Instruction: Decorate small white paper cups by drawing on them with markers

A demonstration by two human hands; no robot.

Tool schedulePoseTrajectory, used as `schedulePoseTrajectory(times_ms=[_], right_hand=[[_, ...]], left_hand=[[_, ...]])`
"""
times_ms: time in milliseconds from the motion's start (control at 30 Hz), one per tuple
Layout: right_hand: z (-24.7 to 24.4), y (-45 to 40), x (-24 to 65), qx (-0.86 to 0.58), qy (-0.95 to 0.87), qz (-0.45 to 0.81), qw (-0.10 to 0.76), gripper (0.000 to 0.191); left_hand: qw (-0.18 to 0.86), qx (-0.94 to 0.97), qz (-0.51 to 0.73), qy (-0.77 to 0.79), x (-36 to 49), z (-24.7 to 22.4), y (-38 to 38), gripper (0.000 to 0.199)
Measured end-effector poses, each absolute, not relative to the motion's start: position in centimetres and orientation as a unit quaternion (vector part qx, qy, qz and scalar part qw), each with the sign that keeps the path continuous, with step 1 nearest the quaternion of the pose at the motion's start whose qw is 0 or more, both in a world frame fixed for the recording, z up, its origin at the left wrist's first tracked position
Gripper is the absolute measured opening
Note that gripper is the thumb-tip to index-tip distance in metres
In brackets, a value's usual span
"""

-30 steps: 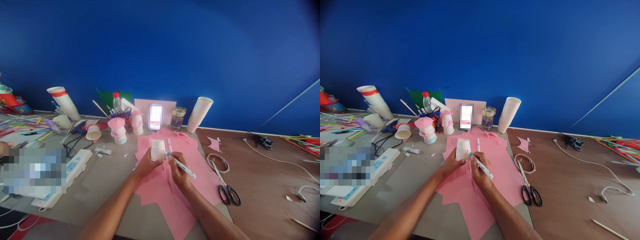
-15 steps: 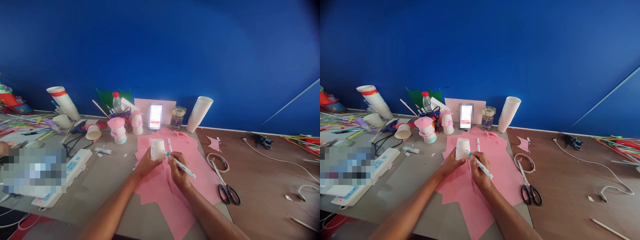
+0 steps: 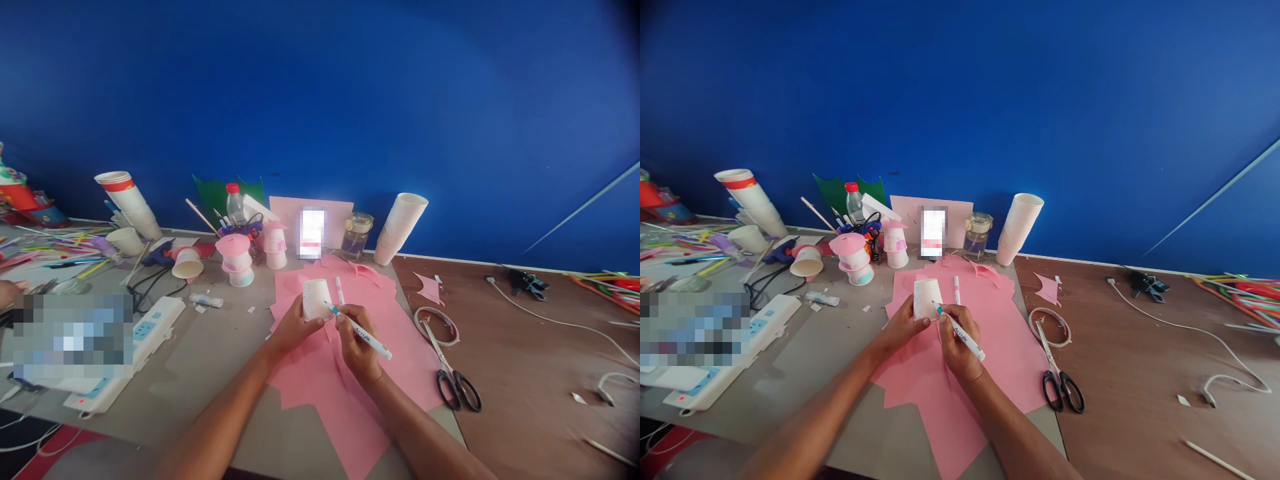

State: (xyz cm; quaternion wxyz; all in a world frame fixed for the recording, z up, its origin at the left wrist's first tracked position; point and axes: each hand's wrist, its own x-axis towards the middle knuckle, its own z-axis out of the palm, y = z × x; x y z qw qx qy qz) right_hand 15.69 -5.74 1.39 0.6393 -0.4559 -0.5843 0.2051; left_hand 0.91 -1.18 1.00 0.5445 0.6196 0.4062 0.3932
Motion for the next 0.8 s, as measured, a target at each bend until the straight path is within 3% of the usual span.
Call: schedulePoseTrajectory(times_ms=[800], right_hand=[[1.42, -5.80, 15.81, -0.454, -0.586, 0.207, 0.639, 0.008]], left_hand=[[0.540, 0.613, 0.403, 0.413, 1.41, 1.66, -1.57, 0.055]])
